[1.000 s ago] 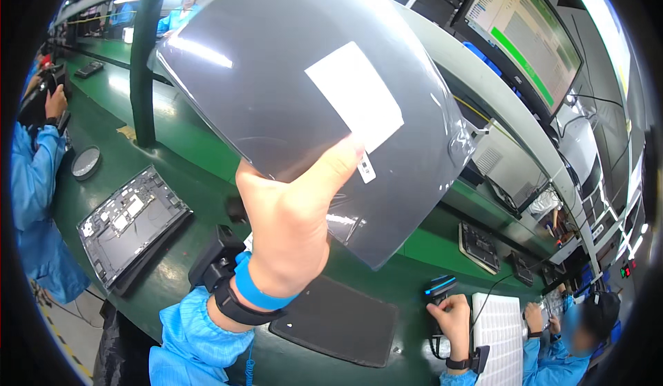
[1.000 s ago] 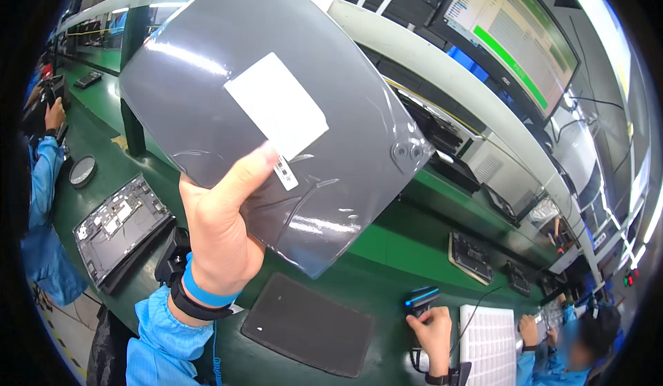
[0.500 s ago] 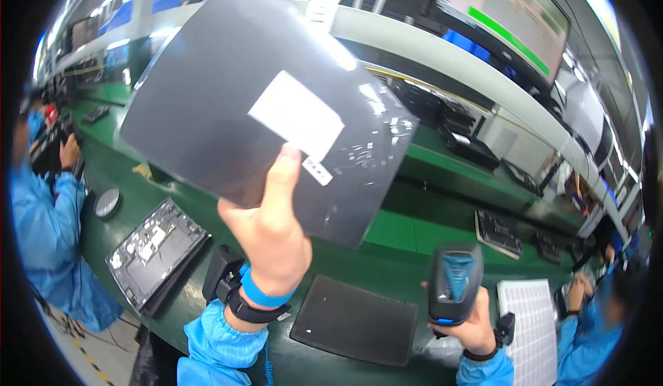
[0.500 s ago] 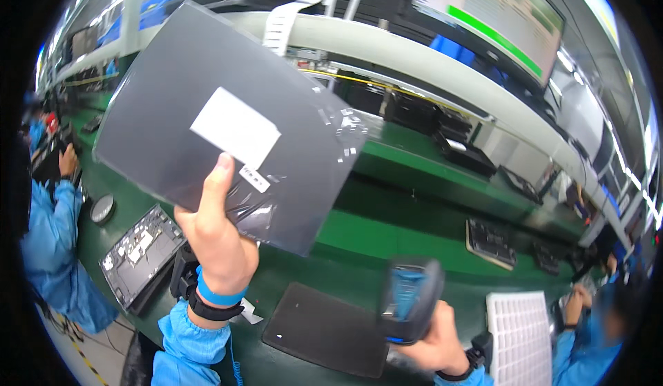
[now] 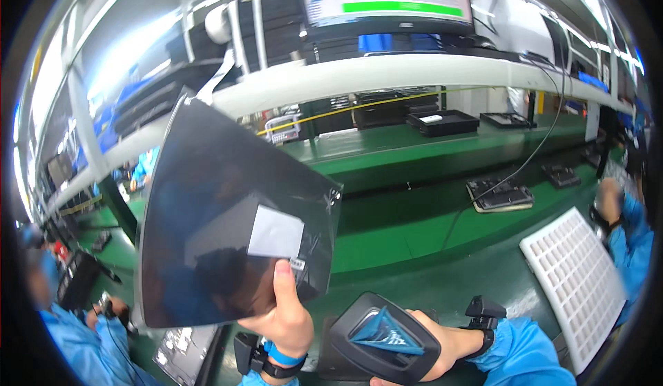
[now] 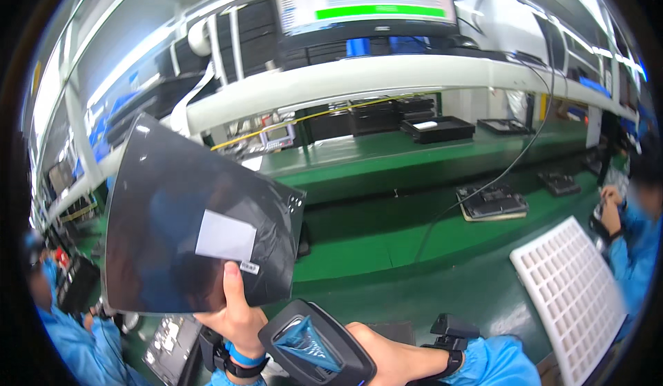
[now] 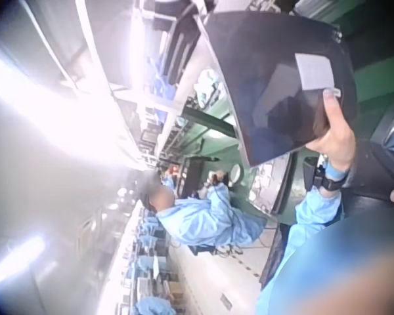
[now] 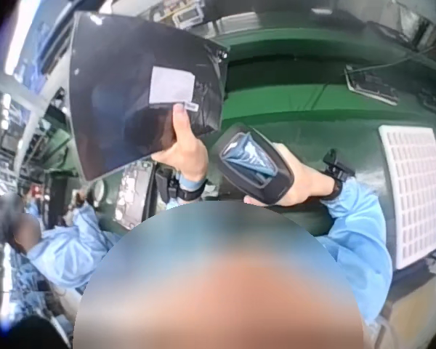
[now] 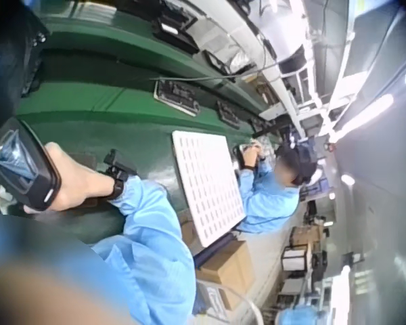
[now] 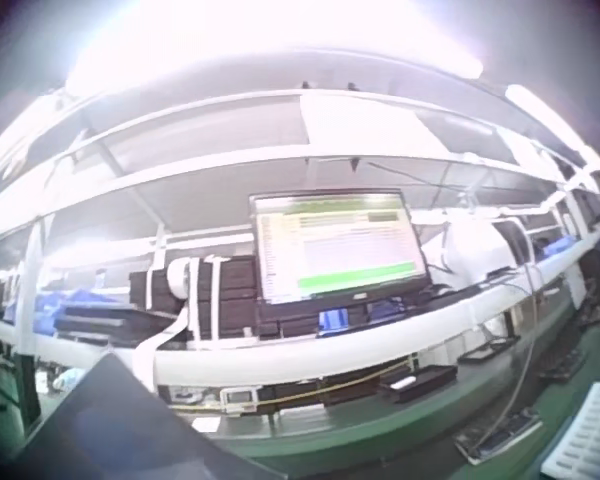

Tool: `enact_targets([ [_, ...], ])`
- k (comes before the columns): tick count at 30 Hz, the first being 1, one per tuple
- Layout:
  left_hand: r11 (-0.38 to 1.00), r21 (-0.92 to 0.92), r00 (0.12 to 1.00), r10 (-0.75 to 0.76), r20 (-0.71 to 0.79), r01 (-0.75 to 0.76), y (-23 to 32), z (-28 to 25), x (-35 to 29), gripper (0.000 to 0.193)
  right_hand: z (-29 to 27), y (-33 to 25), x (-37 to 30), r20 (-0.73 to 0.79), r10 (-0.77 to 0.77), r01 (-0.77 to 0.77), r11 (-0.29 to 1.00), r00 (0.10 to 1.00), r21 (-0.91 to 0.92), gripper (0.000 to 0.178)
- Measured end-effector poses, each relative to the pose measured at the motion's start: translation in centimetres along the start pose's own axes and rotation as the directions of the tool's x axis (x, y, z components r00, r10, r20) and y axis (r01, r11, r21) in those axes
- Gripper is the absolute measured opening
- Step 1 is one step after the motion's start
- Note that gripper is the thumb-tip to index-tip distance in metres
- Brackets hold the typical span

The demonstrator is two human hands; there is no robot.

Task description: The person assembles internal circuit components into a handheld electronic device, then scans a barcode label on the device with a handheld barcode scanner.

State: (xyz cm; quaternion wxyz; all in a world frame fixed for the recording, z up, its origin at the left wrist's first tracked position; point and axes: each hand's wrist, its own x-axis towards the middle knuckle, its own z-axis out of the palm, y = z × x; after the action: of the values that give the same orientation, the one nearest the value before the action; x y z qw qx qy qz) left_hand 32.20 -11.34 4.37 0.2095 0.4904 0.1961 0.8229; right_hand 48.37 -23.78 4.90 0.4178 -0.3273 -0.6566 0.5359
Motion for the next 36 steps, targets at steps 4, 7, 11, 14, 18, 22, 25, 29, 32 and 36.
enact_targets([
  [4,0.968,0.237,0.973,-0.131,0.191,0.084,0.9,-0.7,-0.6,0.031,-3.3,2.0,-0.5,0.216,-0.483,0.427,0.385,0.849,-0.818,0.029],
  [7,0.749,0.557,0.855,0.025,0.519,-0.360,1.6,-2.2,-1.5,0.039,-5.8,2.0,-3.6,-0.144,-0.672,0.330,0.525,0.726,-0.785,0.025],
  [11,0.716,0.507,0.447,-0.298,0.843,-0.479,-0.3,-8.5,-7.1,0.036,-6.8,-3.2,-6.3,-0.509,-0.349,0.114,0.893,0.787,-0.436,0.047],
  [14,0.444,0.857,-0.163,-0.896,0.414,-0.262,2.6,-5.5,-7.6,0.056,-7.2,-3.9,-4.8,-0.405,-0.424,0.135,0.808,0.810,-0.574,0.049],
  [18,0.718,0.118,0.037,-0.128,0.991,-0.686,-1.2,-7.6,-12.9,0.049,-7.7,-2.8,-4.6,-0.471,-0.229,-0.052,0.857,0.852,-0.512,0.049],
  [22,0.785,0.447,-0.150,-0.550,0.822,-0.430,-0.1,-8.2,-13.5,0.062,-7.4,-2.1,-4.0,-0.390,-0.178,-0.049,0.861,0.904,-0.506,0.057],
  [25,0.817,0.275,-0.085,-0.365,0.927,-0.506,-2.3,-7.3,-14.3,0.088,-7.6,-1.6,-4.3,-0.290,-0.017,-0.097,0.922,0.957,-0.374,0.071],
  [29,0.855,0.324,-0.021,-0.363,0.932,-0.404,-2.3,-6.7,-14.3,0.062,-7.8,-1.2,-3.6,-0.136,0.492,-0.497,0.868,0.860,-0.007,0.044],
  [32,0.840,0.398,-0.014,-0.434,0.901,-0.368,-1.2,-6.5,-13.4,0.064,-7.9,0.1,-3.3,-0.006,0.512,-0.512,0.858,0.859,0.033,0.022],
  [36,0.863,0.375,0.009,-0.396,0.918,-0.339,-1.8,-6.6,-14.1,0.068,-7.9,1.0,-3.3,0.060,0.572,-0.575,0.815,0.818,0.075,0.022],
])
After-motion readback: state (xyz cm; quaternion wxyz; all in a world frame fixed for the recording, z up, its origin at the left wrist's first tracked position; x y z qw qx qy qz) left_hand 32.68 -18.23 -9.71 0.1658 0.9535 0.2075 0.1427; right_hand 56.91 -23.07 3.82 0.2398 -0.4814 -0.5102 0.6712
